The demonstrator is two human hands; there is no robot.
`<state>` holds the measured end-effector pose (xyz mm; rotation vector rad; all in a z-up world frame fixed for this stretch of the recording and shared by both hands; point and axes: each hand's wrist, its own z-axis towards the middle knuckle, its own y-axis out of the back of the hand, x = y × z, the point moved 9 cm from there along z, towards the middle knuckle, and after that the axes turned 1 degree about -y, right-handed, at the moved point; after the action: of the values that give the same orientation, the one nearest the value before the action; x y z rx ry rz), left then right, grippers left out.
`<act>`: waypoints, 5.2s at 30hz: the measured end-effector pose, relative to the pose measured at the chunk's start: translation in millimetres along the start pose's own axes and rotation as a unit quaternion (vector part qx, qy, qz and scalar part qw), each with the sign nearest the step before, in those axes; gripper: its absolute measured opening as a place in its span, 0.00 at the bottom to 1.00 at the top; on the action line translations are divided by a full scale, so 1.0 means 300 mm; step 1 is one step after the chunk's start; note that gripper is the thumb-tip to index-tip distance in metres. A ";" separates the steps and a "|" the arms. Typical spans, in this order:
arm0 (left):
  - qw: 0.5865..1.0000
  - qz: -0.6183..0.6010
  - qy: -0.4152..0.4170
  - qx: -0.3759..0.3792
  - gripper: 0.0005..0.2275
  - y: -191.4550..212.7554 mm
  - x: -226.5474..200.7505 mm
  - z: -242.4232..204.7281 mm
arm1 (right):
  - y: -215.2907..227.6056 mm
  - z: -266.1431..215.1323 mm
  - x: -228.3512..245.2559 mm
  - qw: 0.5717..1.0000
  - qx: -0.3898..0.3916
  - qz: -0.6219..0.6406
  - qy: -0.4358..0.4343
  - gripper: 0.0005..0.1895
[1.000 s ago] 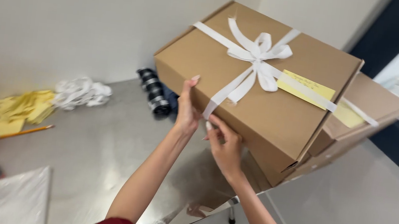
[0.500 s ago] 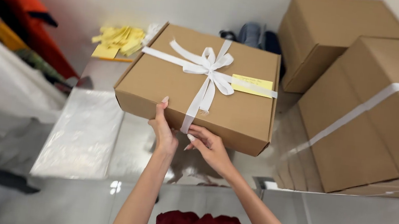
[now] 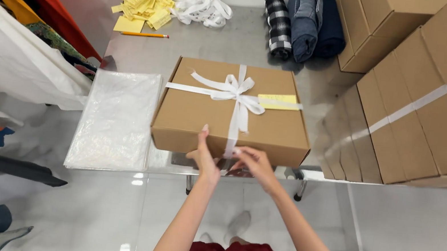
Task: The person unpacks a cardboard box, removes a plastic-wrapped pair of jeans, and places them on a table. They then wrap the jeans in bubble wrap, tie a ribbon around a box, and finally place the wrapped jeans into a cardboard box.
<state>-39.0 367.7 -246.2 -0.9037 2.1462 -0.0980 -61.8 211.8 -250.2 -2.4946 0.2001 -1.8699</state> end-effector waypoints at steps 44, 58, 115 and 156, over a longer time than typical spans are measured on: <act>0.899 0.329 -0.091 0.273 0.17 -0.302 -0.234 0.224 | 0.668 0.760 0.189 0.760 -0.073 -0.637 0.105 0.07; 0.863 0.330 -0.149 0.353 0.28 -0.515 -0.317 0.545 | 0.140 0.921 0.445 0.903 0.061 -0.345 0.249 0.09; 0.700 0.579 -0.316 0.273 0.11 -0.578 -0.022 0.606 | 0.380 0.619 0.149 0.956 -0.108 -0.224 0.156 0.07; 0.852 0.272 -0.447 -0.009 0.17 -0.272 -0.393 0.589 | 1.039 0.502 0.190 0.828 -0.423 -0.287 0.231 0.16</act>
<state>181.8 419.7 -263.7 -0.2084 1.4192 0.5323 69.4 -113.1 -266.9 -2.6911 0.3912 -3.2380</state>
